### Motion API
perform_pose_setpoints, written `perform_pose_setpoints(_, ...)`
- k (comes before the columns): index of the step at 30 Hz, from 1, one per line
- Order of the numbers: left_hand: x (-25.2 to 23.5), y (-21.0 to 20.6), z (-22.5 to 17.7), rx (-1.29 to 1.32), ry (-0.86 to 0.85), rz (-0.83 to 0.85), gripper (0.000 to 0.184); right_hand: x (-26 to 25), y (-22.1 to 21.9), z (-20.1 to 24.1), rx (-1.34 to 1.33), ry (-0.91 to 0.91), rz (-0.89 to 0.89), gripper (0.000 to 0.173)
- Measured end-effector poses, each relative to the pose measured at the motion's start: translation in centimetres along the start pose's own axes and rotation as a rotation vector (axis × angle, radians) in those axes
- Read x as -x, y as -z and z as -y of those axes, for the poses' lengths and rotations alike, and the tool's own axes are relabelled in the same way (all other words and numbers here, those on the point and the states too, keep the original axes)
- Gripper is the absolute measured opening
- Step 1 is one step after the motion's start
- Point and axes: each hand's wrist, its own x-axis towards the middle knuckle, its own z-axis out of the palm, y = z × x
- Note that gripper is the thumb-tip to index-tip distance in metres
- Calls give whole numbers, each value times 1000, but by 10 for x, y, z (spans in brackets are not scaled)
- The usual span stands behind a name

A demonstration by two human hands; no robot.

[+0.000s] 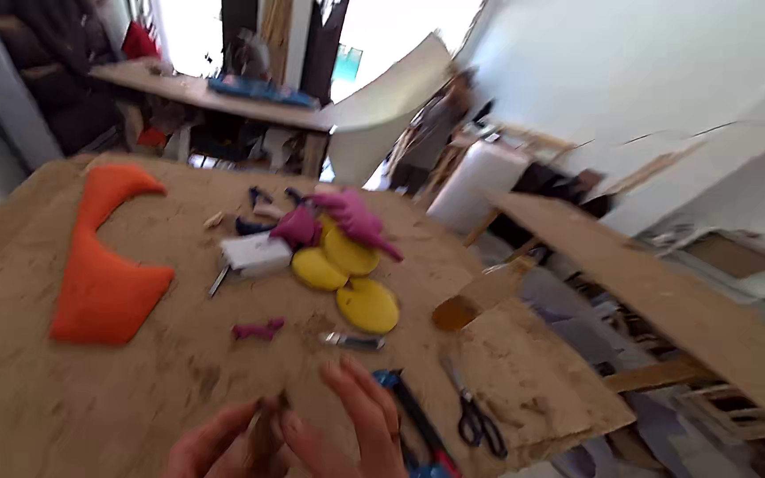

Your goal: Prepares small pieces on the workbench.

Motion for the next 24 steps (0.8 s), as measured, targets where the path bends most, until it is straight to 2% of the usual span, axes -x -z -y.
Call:
perform_pose_setpoints(3,2,24,-6,98,-87,-91,34,38,-3,-5,-33,-61,107,58)
perform_pose_setpoints(5,6,57,-16,129,-187,-139,36,77,16,-19,-17,-230,176,56)
perform_pose_setpoints(7,13,83,-23,-36,-238,-188,36,107,26,-33,-31,-428,168,52)
perform_pose_setpoints(9,17,98,-15,-426,-257,-227,34,117,15,-40,-4,-528,108,49)
perform_pose_setpoints(12,20,104,26,-1071,-323,-192,32,114,-24,-62,118,-500,97,50)
perform_pose_setpoints(14,14,104,58,-1337,-390,-142,36,112,-53,-95,198,-454,148,54)
perform_pose_setpoints(17,2,109,93,-1459,-363,-74,53,109,-74,-137,261,-435,297,67)
perform_pose_setpoints(20,-8,118,112,-1484,-347,-83,56,103,-78,-164,255,-406,442,82)
perform_pose_setpoints(22,-7,122,116,-1489,-344,-103,56,105,-83,-167,238,-410,519,83)
perform_pose_setpoints(24,-4,124,118,-1475,-313,-116,57,111,-90,-161,233,-397,494,77)
